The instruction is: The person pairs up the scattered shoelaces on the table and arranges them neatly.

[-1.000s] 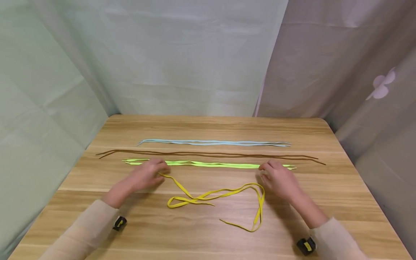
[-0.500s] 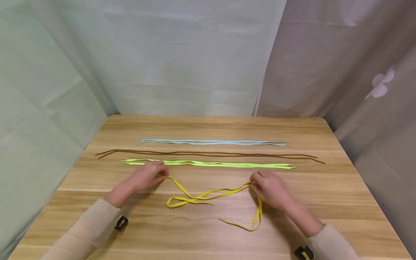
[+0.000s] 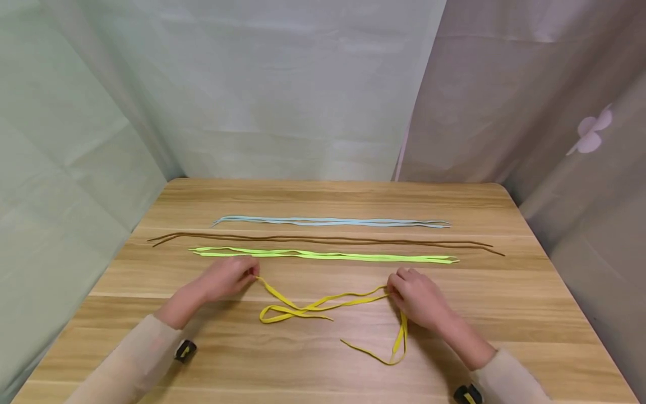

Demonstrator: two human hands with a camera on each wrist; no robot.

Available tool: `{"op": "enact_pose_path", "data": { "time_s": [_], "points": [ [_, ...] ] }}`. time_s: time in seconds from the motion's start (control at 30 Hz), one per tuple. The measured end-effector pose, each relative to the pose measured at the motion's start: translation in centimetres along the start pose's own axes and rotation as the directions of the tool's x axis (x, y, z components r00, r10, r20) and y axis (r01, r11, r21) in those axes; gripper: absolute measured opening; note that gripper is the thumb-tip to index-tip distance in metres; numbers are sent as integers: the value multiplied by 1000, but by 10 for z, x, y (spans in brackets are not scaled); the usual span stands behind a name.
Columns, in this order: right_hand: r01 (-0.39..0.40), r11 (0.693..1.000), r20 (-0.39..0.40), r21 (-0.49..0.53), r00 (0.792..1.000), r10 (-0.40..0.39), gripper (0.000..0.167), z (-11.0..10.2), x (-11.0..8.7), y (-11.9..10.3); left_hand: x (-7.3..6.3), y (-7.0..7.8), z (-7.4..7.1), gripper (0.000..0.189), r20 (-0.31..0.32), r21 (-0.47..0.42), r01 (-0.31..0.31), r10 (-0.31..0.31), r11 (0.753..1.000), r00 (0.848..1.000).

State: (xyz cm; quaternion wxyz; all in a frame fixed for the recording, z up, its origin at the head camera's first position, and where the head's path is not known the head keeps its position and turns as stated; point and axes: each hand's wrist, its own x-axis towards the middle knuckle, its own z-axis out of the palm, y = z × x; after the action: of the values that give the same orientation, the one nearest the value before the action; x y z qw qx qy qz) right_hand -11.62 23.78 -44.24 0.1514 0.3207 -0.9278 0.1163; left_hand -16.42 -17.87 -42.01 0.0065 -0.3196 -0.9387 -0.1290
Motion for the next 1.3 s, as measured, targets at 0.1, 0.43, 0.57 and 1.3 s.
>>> {"op": "enact_pose_path", "data": {
  "time_s": [0.1,0.43,0.57,1.3],
  "points": [
    [-7,1000,-5,1,1000,7,22,-1,0,0,-4,1,-3,14,-20,-24,2,-2,1000,1000],
    [-35,999,-31,36,999,36,21,-20,4,2,-23,-3,-24,13,-126,-6,5,-6,1000,992],
    [-5,1000,-62,30,998,7,18,-26,5,3,-30,-5,-32,12,-135,1,7,-6,1000,991],
    [-45,997,-5,56,999,46,16,-56,1,18,-58,-41,-45,10,-153,-21,117,-119,993,981]
  ]
}}
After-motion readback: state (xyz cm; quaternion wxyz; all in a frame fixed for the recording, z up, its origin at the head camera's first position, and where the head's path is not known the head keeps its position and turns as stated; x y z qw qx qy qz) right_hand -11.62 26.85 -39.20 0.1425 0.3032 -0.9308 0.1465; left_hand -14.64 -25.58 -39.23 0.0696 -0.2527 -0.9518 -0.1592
